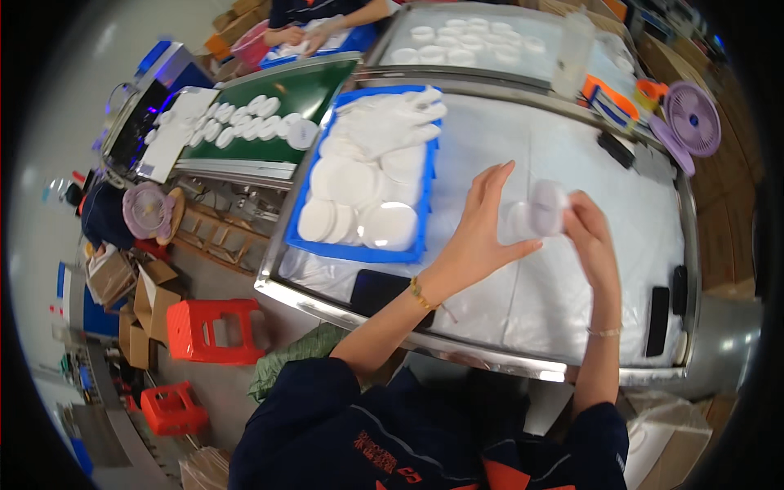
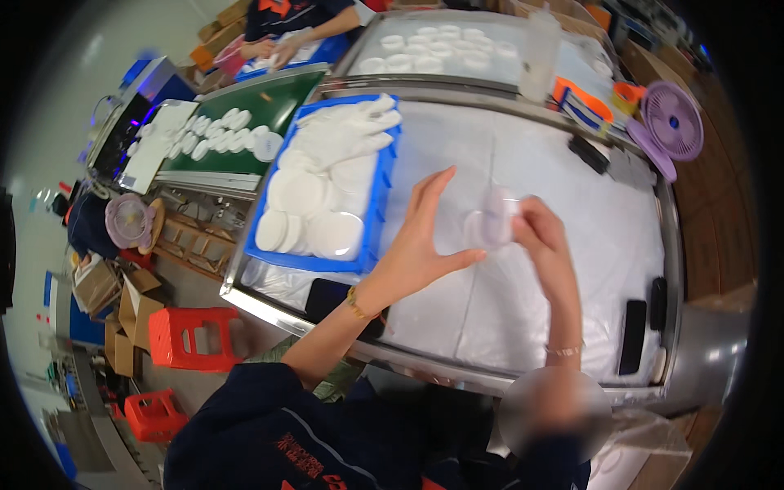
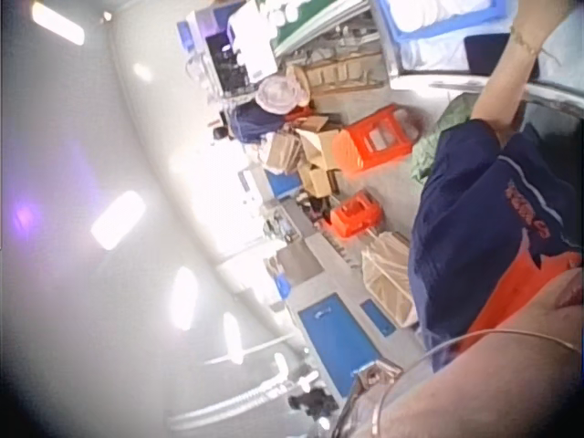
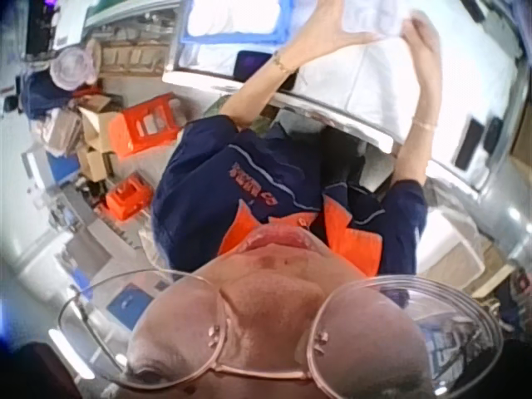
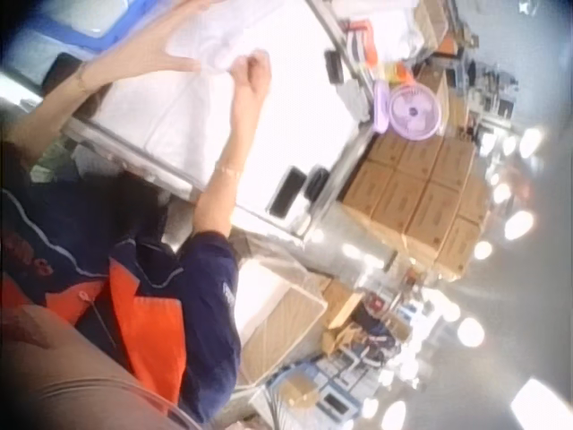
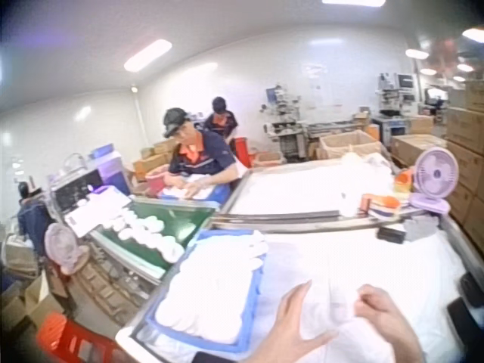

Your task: Inspecting white plastic lids for defects, wiping them with a cloth, and packing them into a large shipping box.

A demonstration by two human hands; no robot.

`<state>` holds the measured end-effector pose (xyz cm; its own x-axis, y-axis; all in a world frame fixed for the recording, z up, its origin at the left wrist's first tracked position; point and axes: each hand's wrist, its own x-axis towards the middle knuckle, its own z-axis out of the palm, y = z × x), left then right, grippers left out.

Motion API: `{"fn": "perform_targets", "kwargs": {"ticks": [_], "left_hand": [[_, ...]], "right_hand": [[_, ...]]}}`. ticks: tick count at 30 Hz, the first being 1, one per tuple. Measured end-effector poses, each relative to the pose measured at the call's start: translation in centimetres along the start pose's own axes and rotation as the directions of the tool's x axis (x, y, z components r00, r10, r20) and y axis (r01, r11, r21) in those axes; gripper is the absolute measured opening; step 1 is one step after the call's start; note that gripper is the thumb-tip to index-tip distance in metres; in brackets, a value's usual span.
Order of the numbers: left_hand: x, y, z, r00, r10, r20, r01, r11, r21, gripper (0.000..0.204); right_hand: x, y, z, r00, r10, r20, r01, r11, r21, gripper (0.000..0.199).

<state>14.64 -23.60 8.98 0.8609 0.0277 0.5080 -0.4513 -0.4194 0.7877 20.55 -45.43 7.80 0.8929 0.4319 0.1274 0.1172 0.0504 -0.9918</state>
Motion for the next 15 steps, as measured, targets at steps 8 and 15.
{"fn": "perform_targets", "kwargs": {"ticks": [8,15], "left_hand": [[5.7,-11.8,-25.8,0.94,0.253,-0.228,-0.005,0.68,0.733,0.059],[6.9,-24.3,-33.8,0.952,-0.275,0.132,-0.028,0.353,0.935,0.079]], "right_hand": [[-10.1,1.7,-10.9,0.908,-0.124,-0.4,-0.35,0.296,-0.888,0.011],[-9.8,3.9,-11.5,0.923,0.063,-0.38,-0.385,0.173,-0.907,0.02]]}}
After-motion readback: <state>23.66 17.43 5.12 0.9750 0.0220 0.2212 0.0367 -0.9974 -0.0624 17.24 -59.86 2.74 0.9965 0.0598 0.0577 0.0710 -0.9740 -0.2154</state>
